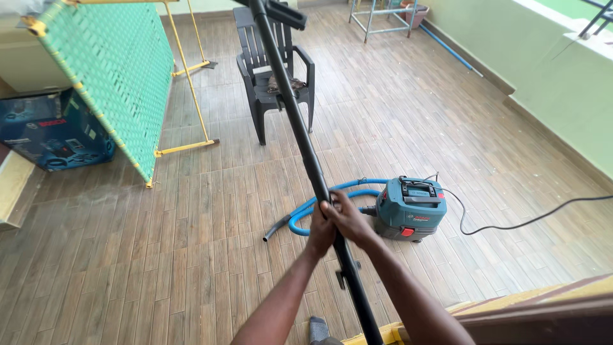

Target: The person connects a hose and various attachments to a vacuum cleaner, plugs the power cord into a wall outlet, and performs vacuuming on a tiled floor.

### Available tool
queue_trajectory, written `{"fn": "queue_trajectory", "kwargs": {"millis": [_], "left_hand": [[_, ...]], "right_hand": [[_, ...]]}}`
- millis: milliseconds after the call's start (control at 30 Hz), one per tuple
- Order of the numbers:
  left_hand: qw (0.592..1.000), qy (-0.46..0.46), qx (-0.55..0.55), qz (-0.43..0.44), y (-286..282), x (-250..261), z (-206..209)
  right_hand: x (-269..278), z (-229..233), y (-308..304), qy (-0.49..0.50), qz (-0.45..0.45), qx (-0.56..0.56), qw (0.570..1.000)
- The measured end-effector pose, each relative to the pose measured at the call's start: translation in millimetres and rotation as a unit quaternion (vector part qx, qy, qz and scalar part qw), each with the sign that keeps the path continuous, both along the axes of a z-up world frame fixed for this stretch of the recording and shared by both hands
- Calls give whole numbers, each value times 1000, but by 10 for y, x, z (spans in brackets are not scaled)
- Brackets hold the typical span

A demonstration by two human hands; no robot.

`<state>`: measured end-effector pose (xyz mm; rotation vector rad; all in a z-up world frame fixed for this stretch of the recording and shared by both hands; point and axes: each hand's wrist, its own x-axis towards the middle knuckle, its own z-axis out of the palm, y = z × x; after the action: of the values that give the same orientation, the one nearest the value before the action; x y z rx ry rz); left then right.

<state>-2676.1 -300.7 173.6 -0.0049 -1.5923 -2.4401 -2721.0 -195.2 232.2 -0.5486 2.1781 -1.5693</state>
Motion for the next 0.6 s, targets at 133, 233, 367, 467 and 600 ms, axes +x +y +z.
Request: {"fn": "queue_trajectory", "kwargs": {"millis": [133, 233, 367, 467, 600], "left_hand": [[994, -77, 66, 48, -737, -1418, -277], [986, -141, 83, 15, -1234, -2238, -895], [948, -263, 174, -33, -1704, -2876, -1853], [934, -320, 151, -54, -1965, -3264, -2277], [905, -368, 112, -183, -2491, -3506, -2326]], "right_hand": [[-103, -181, 58, -182, 0, 37, 983], [-289, -94, -35, -327, -9, -10, 945], [-667, -219, -420, -430, -58, -172, 884], [-1138, -371, -888, -449, -109, -149, 874], [-1792, -656, -1674, -454, -171, -170, 858]]}}
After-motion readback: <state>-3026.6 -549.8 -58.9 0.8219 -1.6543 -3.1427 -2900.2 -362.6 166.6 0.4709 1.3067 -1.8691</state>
